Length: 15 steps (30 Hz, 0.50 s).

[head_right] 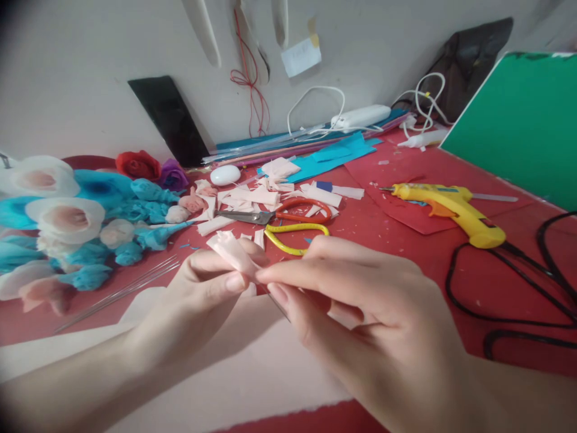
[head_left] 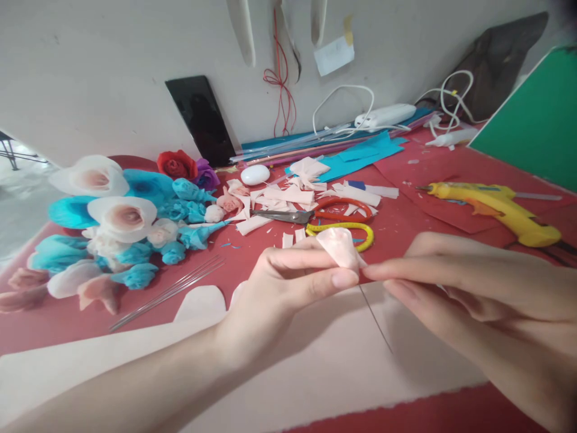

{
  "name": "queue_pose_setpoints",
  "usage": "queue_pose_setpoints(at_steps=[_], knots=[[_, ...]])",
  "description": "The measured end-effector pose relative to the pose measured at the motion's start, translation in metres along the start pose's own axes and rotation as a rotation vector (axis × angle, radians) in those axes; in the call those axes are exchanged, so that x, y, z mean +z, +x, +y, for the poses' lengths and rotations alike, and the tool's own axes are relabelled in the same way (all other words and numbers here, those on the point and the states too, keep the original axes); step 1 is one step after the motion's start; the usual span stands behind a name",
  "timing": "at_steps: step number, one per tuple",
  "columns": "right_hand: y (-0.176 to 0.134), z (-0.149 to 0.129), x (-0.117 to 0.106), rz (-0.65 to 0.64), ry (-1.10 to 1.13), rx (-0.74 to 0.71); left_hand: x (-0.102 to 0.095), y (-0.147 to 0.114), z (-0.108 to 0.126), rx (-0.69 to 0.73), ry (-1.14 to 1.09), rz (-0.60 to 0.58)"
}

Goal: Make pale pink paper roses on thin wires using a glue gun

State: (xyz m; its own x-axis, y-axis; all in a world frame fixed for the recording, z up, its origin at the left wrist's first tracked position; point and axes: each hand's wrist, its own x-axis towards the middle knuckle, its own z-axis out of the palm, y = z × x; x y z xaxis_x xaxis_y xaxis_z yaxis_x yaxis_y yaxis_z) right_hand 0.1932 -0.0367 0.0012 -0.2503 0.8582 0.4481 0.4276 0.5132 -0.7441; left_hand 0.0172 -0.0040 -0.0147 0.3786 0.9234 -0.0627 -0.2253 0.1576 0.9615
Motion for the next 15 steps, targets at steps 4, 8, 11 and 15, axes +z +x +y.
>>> queue_pose_setpoints(at_steps=[4, 8, 11, 15], knots=[[0.0006, 0.0004, 0.0008, -0.004, -0.017, 0.009, 0.0000, -0.0029, -0.0032, 0.035, -0.005, -0.017], [0.0028, 0.0022, 0.0019, -0.010, -0.045, 0.000, 0.0000, -0.0049, -0.0058, 0.076, -0.057, -0.108], [0.0031, 0.0029, 0.0030, 0.004, -0.052, 0.017, 0.0003, -0.0048, -0.0065, 0.086, -0.104, -0.151], [0.0031, 0.0032, 0.0036, -0.006, 0.043, 0.116, 0.0013, -0.0045, -0.0070, 0.108, -0.152, -0.159]])
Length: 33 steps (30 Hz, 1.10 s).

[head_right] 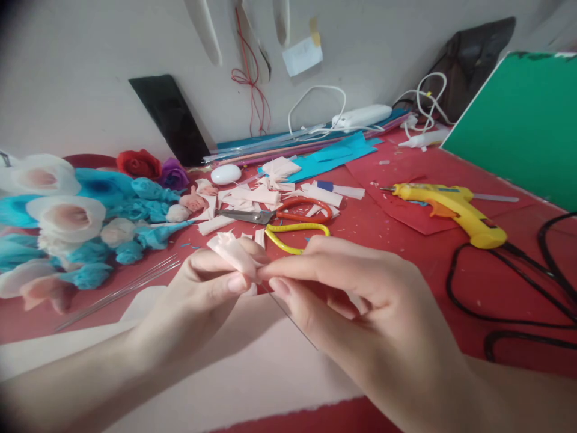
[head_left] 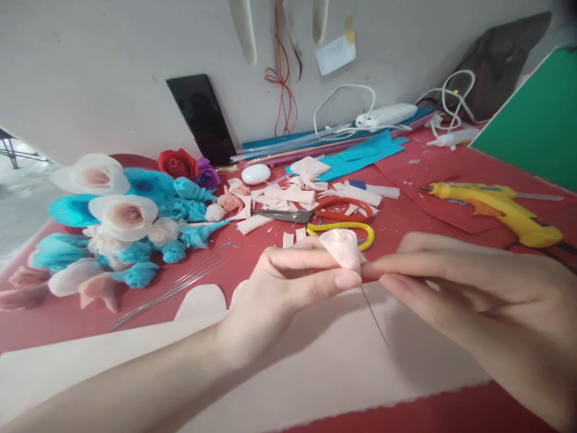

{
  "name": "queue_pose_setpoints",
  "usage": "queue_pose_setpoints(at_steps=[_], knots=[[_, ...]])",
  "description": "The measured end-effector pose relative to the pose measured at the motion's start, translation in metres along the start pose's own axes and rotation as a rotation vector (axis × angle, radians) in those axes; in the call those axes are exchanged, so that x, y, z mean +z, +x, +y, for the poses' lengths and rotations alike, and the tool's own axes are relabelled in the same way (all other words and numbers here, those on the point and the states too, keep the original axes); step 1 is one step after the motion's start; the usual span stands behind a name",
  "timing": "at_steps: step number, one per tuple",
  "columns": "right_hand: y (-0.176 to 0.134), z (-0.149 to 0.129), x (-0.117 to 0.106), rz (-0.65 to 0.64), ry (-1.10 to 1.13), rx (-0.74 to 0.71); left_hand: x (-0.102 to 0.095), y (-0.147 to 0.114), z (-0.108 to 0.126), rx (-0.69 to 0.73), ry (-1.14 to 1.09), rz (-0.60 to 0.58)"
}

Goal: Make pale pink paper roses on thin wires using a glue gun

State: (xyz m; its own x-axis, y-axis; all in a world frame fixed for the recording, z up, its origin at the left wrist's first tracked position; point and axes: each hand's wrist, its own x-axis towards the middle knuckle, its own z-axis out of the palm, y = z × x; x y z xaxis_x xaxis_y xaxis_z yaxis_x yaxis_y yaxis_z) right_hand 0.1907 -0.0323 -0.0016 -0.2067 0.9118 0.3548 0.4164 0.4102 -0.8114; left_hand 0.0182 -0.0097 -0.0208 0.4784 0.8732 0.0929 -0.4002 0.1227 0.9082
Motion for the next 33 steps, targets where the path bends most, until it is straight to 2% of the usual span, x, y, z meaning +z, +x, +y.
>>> queue_pose_setpoints(at_steps=[5, 8, 16, 21, 23, 26, 30, 33], knots=[[0.001, 0.004, -0.004, -0.125, 0.186, 0.172, 0.000, 0.001, 0.001, -0.033, 0.021, 0.028], [0.001, 0.007, -0.004, -0.186, 0.378, 0.305, -0.001, 0.000, 0.002, -0.075, 0.033, 0.051], [0.000, 0.007, -0.003, -0.191, 0.609, 0.553, -0.001, 0.001, 0.001, -0.112, -0.072, 0.070], [0.000, 0.009, -0.002, -0.281, 0.761, 0.553, -0.001, 0.003, 0.000, -0.049, -0.098, 0.016], [0.000, 0.011, -0.001, -0.266, 0.762, 0.573, 0.000, 0.004, 0.000, -0.038, -0.115, -0.011], [0.002, 0.012, 0.000, -0.243, 0.630, 0.549, 0.000, 0.005, 0.000, -0.041, -0.147, -0.034], [0.004, 0.008, 0.002, -0.271, 0.319, 0.352, 0.000, 0.004, 0.000, -0.056, -0.156, -0.024], [0.004, 0.004, 0.003, -0.242, 0.192, 0.230, 0.000, 0.003, 0.001, -0.069, -0.131, -0.017]])
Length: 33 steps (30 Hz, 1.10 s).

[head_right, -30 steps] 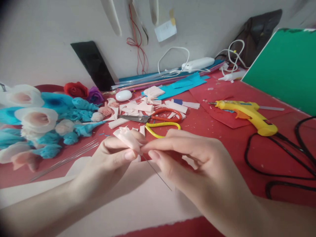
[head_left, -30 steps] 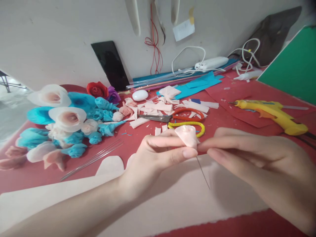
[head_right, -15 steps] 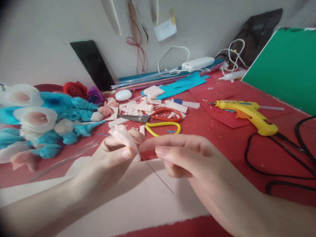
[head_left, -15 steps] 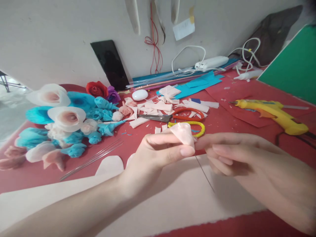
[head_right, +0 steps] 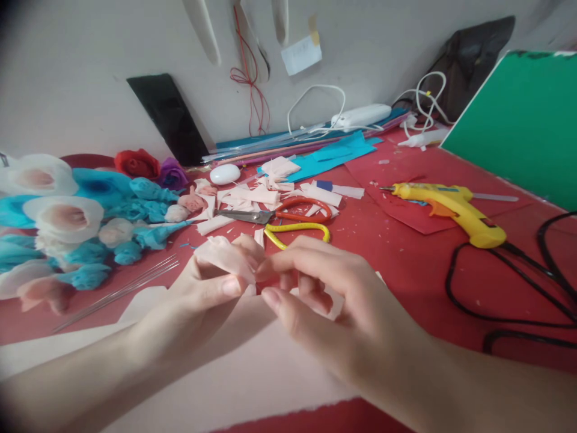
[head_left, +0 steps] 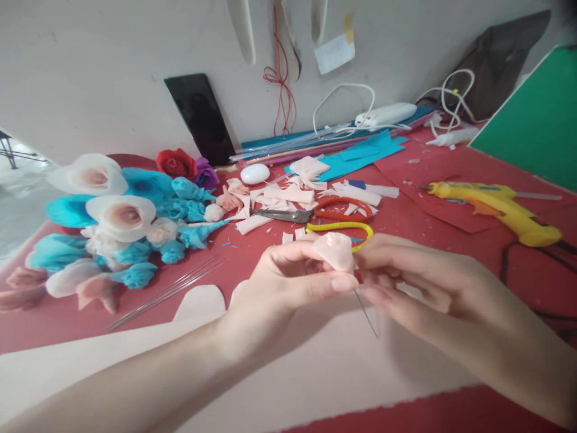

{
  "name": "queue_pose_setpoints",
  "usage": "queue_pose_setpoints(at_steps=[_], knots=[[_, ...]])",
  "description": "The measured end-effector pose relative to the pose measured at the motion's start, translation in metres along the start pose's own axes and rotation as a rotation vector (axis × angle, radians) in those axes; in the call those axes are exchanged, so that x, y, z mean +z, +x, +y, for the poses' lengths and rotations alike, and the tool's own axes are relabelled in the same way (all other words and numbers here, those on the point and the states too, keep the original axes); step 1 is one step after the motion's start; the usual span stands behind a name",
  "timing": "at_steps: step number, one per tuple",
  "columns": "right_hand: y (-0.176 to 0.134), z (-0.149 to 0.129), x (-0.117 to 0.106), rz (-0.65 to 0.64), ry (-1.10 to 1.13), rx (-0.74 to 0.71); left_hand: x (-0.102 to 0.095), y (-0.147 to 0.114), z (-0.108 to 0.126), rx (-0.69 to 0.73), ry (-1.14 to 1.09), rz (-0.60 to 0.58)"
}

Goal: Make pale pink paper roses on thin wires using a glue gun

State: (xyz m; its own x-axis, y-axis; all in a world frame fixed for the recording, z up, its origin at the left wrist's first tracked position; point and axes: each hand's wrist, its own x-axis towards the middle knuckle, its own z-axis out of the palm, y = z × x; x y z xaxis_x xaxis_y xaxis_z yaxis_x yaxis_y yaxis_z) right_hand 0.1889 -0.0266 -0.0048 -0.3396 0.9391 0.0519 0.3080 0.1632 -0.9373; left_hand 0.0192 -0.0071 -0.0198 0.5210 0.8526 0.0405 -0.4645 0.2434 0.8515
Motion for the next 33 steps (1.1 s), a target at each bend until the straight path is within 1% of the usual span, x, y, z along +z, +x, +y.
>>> queue_pose_setpoints(at_steps=[2, 6, 8, 11, 15, 22, 27, 33], knots=[[-0.0009, -0.0007, 0.0012, -0.026, -0.039, -0.017, -0.0002, -0.0010, -0.0008, -0.003, 0.005, 0.001], [-0.0032, 0.0008, 0.0030, -0.072, -0.051, 0.049, -0.0003, -0.0020, -0.0038, -0.005, 0.007, -0.009], [-0.0039, 0.0010, 0.0034, -0.080, -0.055, 0.047, -0.0005, -0.0022, -0.0047, -0.001, 0.020, -0.017], [-0.0040, -0.0001, 0.0033, -0.067, -0.075, 0.001, -0.0020, -0.0024, -0.0049, 0.034, 0.047, -0.045], [-0.0033, -0.0018, 0.0026, -0.033, -0.068, -0.011, -0.0057, -0.0024, -0.0041, 0.054, 0.089, -0.089], [-0.0051, -0.0014, 0.0020, -0.061, -0.053, -0.002, -0.0059, -0.0023, -0.0020, 0.034, 0.139, -0.043], [-0.0041, -0.0004, 0.0011, -0.065, -0.035, 0.016, -0.0048, -0.0011, -0.0022, 0.031, 0.126, -0.054], [-0.0019, -0.0024, 0.0012, -0.047, -0.028, -0.016, -0.0069, -0.0021, -0.0025, 0.033, 0.124, -0.067]])
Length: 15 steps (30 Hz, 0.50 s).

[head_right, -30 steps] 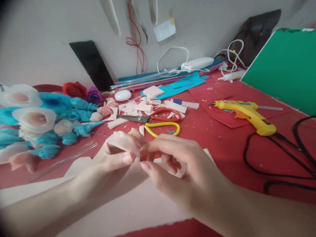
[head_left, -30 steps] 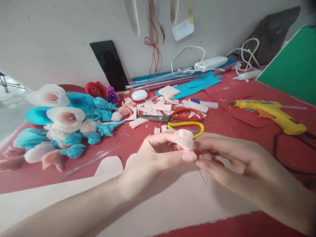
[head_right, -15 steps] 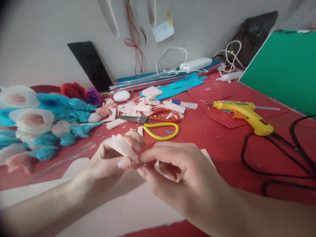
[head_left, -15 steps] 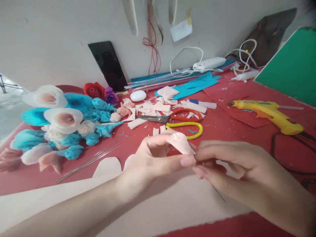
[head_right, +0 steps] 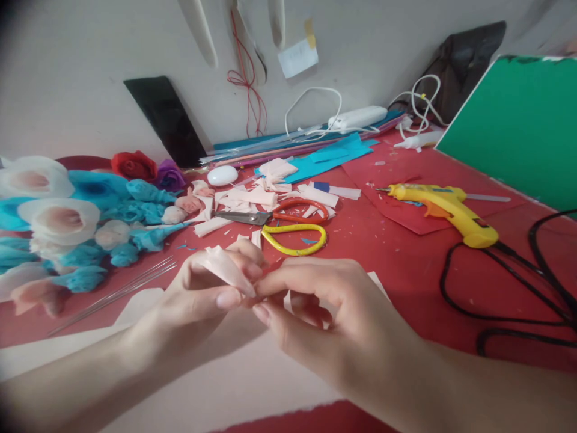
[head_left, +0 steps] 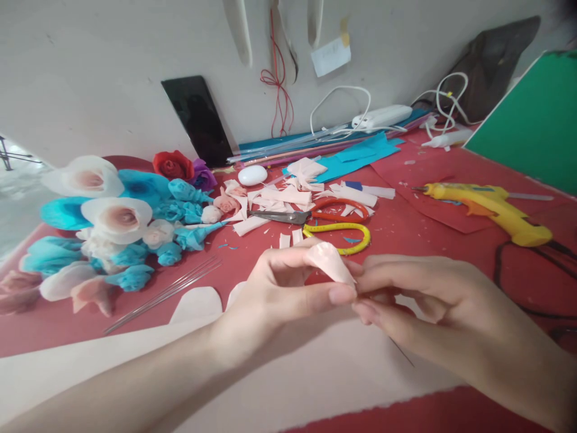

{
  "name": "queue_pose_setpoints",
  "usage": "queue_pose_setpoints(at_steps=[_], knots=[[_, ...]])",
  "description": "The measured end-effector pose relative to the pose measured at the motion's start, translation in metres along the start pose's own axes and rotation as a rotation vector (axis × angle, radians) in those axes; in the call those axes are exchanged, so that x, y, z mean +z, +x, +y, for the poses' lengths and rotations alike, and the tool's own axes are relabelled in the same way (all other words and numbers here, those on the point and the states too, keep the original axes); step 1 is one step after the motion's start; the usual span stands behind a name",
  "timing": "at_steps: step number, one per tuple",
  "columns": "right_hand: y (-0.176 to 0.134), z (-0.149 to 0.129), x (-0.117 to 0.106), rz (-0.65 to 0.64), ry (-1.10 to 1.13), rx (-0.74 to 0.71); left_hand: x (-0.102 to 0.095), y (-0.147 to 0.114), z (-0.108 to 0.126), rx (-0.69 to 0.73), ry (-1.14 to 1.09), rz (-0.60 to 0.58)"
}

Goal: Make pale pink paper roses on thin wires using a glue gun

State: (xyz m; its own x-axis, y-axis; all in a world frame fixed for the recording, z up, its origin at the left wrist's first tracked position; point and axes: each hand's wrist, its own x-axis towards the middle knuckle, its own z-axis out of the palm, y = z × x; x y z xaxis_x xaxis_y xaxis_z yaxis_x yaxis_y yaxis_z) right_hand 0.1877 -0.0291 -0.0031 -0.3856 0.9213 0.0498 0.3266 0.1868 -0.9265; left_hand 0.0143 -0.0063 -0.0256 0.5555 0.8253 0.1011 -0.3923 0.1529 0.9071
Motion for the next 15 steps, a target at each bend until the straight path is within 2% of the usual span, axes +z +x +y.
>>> queue_pose_setpoints(at_steps=[5, 9, 15], knots=[[-0.0007, -0.0027, 0.0006, 0.029, 0.068, 0.018, 0.0039, -0.0008, 0.0034, -0.049, 0.067, 0.063], [0.0005, -0.0025, 0.0011, 0.012, 0.080, 0.043, 0.0062, -0.0023, 0.0050, -0.023, 0.197, 0.123], [0.0028, 0.0017, 0.0028, -0.006, 0.108, 0.066, 0.0035, -0.0045, 0.0015, -0.055, 0.263, 0.170]])
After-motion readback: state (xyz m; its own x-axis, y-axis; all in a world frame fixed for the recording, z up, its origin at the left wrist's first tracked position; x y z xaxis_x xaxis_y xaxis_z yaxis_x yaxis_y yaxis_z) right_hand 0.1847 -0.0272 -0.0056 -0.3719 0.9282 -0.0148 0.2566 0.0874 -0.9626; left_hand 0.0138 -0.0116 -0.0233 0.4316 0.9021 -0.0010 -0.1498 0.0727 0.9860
